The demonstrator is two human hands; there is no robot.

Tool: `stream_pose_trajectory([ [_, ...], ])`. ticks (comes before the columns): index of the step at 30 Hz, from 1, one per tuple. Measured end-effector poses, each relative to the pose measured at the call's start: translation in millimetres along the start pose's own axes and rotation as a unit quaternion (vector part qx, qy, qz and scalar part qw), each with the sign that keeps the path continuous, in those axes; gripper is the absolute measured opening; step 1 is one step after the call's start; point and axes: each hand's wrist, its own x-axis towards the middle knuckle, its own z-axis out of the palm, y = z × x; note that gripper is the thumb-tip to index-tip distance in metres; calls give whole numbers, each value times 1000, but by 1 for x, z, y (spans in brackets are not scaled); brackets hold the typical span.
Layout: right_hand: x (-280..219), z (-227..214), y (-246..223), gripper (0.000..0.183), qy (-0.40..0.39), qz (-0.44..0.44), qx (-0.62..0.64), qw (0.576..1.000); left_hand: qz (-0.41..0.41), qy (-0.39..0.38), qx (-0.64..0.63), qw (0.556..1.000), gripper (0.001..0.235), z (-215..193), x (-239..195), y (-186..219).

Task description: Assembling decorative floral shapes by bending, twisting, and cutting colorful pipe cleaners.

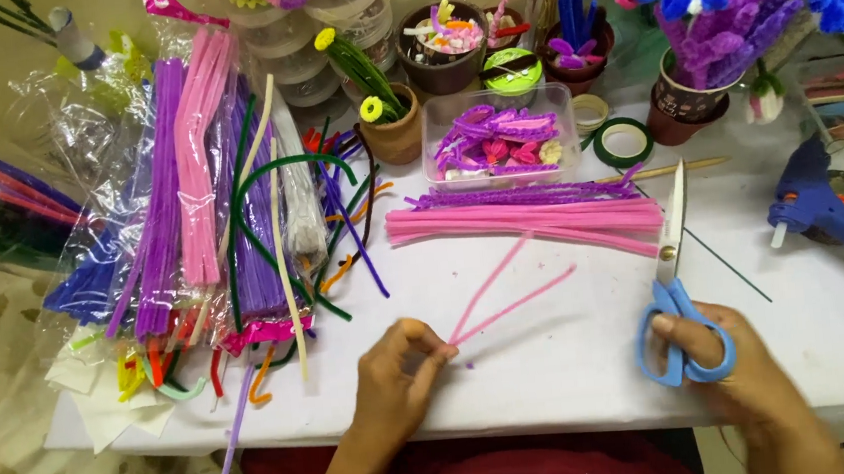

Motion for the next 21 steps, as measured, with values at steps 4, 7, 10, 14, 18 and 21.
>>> stream_pose_trajectory([
  [4, -12, -37, -35, 37, 19, 20, -233, 972, -153, 36, -85, 984, 22, -11, 10, -3],
  [7, -17, -47, -62, 41, 144, 92, -530, 830, -230, 33, -221, 947, 24, -18, 20, -2],
  [10, -8, -63, -58, 58, 151, 148, -735, 645, -219, 13, -247, 944, 22, -20, 29, -2],
  [14, 9, -66, -58, 58, 195, 100, -712, 667, -189, 0, -234, 954, 22, -19, 41, 4],
  [18, 22, -60, -66, 49, 149, 27, -604, 783, -150, -11, -187, 971, 24, -25, 56, 12],
  [21, 14, -41, -92, 44, 80, 32, -659, 747, -144, -27, -136, 980, 24, -34, 73, 20],
])
